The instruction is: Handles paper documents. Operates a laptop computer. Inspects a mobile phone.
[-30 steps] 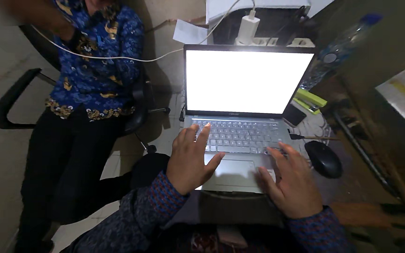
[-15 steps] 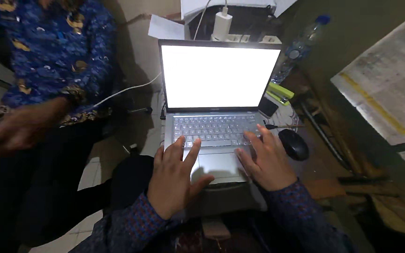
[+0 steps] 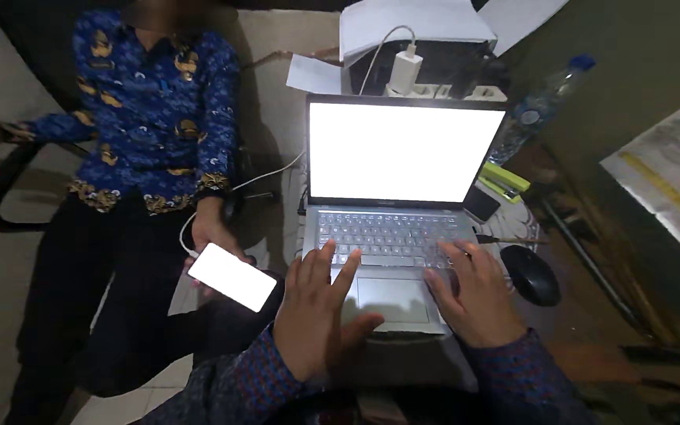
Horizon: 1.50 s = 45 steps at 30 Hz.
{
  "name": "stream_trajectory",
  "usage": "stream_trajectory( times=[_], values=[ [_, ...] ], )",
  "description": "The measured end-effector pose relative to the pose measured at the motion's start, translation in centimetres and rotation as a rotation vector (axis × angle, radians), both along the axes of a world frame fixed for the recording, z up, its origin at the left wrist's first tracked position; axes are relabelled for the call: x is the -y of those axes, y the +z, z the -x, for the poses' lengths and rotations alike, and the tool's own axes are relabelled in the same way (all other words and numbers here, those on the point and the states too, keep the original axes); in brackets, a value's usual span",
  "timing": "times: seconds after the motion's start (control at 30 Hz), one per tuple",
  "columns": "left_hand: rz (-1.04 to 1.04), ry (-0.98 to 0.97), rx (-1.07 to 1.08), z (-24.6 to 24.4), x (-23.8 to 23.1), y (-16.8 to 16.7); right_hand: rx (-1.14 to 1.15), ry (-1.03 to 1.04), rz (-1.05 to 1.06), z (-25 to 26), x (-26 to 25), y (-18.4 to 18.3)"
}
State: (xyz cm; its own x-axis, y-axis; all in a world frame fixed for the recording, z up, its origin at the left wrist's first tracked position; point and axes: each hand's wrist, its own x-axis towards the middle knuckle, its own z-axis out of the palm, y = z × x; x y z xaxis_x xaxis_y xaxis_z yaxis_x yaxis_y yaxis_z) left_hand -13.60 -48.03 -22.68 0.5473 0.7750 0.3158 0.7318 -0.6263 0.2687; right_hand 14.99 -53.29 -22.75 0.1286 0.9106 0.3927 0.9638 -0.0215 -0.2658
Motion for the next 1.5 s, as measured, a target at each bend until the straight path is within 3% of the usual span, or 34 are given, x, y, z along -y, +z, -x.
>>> stream_trajectory(
  times=[0.7,1.0,1.13,1.27,1.5],
  values=[
    [0.052,0.000,-0.012,-0.4,-0.9,1.3,-0.143,-0.040,-0.089,-0.6,0.7,-0.2],
    [0.141,0.062,0.091,-1.5,-4.5,1.2,-0.099,0.014,-0.063,-0.6,0.2,-0.5],
    [0.151,0.098,0.030,-1.8,-4.5,1.1,-0.034,0.013,-0.124,-0.7,0.1,-0.5],
    [0.150,0.112,0.020,-1.8,-4.2,0.9,0.031,-0.015,-0.040,-0.3,0.0,-0.3],
    [0.147,0.108,0.008,-1.9,-4.1,1.0,-0.003,-0.004,-0.054,-0.5,0.1,-0.5]
  ],
)
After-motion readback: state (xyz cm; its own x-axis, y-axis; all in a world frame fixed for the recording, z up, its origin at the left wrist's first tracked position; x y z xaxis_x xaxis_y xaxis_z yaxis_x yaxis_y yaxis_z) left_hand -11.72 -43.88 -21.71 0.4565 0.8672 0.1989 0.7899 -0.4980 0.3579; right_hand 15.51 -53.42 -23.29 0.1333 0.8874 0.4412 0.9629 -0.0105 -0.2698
